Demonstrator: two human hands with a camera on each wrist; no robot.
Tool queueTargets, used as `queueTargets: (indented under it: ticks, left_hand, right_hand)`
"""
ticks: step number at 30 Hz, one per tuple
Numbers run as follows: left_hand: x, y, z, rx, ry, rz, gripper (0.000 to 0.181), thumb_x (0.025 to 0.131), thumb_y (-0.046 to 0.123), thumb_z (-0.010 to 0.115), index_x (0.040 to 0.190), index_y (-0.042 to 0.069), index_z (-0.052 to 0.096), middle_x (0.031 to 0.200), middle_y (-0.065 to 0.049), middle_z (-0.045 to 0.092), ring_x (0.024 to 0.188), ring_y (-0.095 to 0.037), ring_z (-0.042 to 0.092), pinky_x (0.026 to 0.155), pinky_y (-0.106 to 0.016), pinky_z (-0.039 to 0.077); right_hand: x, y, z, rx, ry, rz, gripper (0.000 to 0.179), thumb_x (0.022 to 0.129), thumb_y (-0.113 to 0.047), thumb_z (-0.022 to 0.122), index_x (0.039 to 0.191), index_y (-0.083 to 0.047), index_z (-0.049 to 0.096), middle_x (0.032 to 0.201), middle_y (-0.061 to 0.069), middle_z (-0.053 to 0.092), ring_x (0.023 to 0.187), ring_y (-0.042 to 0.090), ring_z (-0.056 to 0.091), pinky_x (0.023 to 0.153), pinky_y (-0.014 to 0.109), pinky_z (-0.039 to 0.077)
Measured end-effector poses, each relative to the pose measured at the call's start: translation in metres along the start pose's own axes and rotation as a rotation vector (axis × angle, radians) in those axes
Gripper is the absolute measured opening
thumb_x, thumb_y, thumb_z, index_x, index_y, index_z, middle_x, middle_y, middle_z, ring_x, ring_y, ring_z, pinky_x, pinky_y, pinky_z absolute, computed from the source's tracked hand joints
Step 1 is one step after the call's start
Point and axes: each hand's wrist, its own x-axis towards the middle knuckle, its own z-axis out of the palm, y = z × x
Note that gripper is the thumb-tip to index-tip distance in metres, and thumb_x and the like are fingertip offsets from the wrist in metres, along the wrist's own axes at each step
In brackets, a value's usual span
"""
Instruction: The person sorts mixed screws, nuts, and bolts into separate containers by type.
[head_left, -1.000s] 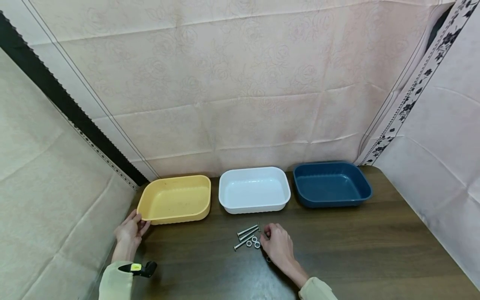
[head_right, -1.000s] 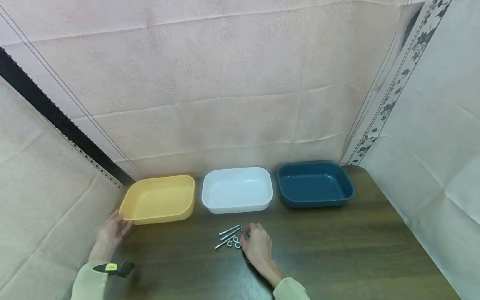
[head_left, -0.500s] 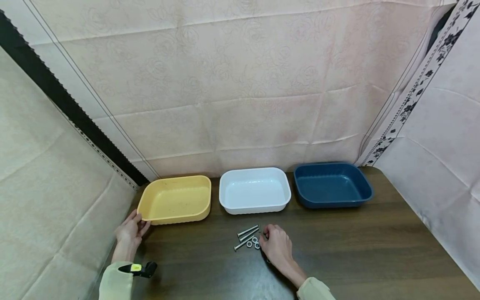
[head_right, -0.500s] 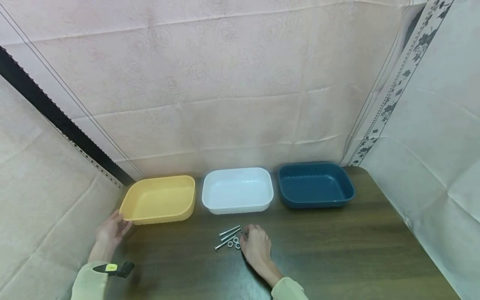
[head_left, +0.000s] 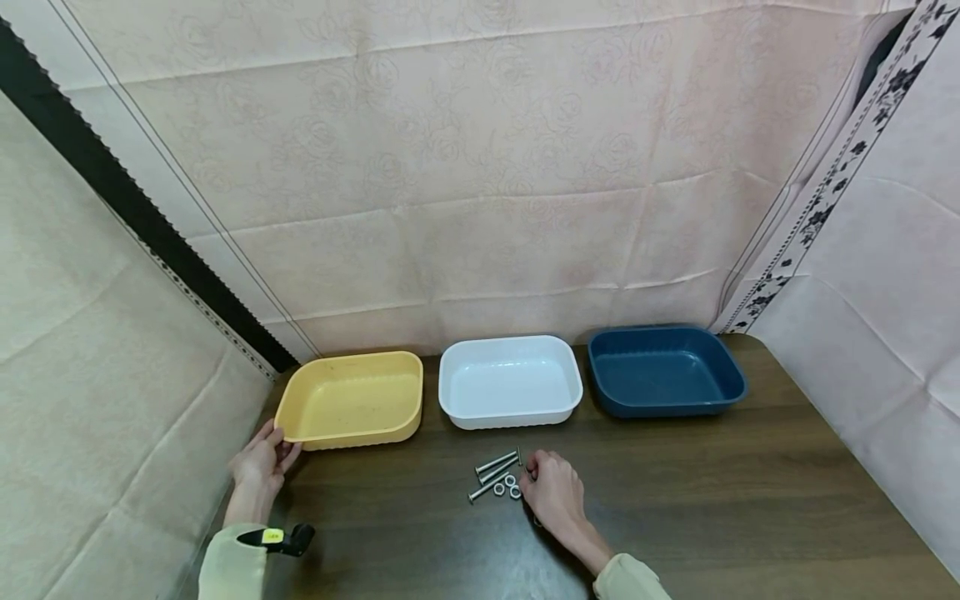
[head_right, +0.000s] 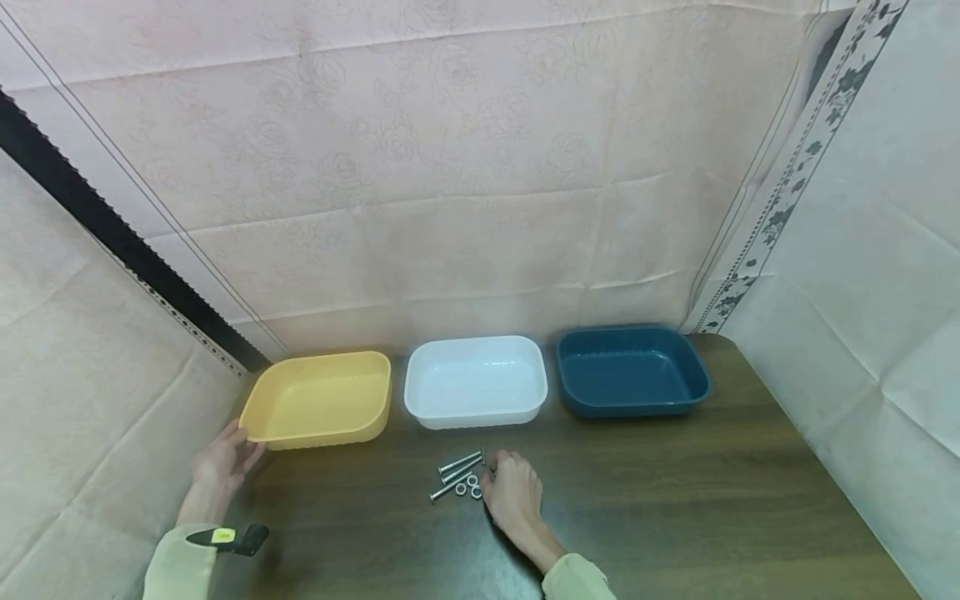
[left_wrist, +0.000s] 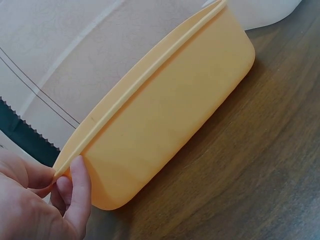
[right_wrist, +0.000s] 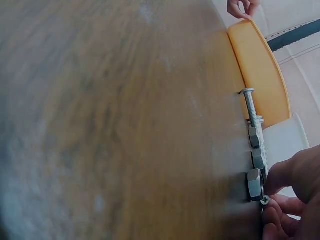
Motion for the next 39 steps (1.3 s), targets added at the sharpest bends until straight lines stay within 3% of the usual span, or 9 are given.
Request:
queueTargets:
  ticks: [15, 24, 39]
  left_hand:
    - [0.002, -0.002, -0.001, -0.009, 0.007, 0.014, 0.054, 0.102, 0.005, 0.053, 0.154, 0.011, 0.040, 0.075, 0.004, 0.066, 0.064, -0.008, 0.061, 0.066, -0.025, 0.060]
    - [0.000, -0.001, -0.001, -0.012, -0.021, 0.014, 0.055, 0.102, 0.004, 0.053, 0.155, 0.011, 0.037, 0.075, 0.004, 0.066, 0.064, -0.008, 0.061, 0.066, -0.025, 0.060]
    - [0.001, -0.001, -0.001, 0.019, -0.001, 0.008, 0.054, 0.103, 0.006, 0.053, 0.154, 0.012, 0.040, 0.080, 0.004, 0.066, 0.069, -0.009, 0.062, 0.071, -0.026, 0.060]
  right_hand:
    - [0.002, 0.001, -0.007, 0.037, -0.025, 0.001, 0.018, 0.071, 0.001, 0.068, 0.067, -0.015, 0.060, 0.065, -0.007, 0.049, 0.057, 0.012, 0.050, 0.047, 0.031, 0.044]
    - [0.008, -0.005, -0.012, 0.069, 0.027, -0.097, 0.017, 0.072, 0.004, 0.070, 0.070, -0.012, 0.065, 0.067, -0.008, 0.051, 0.060, 0.010, 0.051, 0.051, 0.030, 0.046]
    - [0.026, -0.032, -0.017, 0.162, 0.025, -0.204, 0.016, 0.073, 0.006, 0.070, 0.074, -0.010, 0.068, 0.068, -0.008, 0.055, 0.062, 0.006, 0.053, 0.056, 0.027, 0.050]
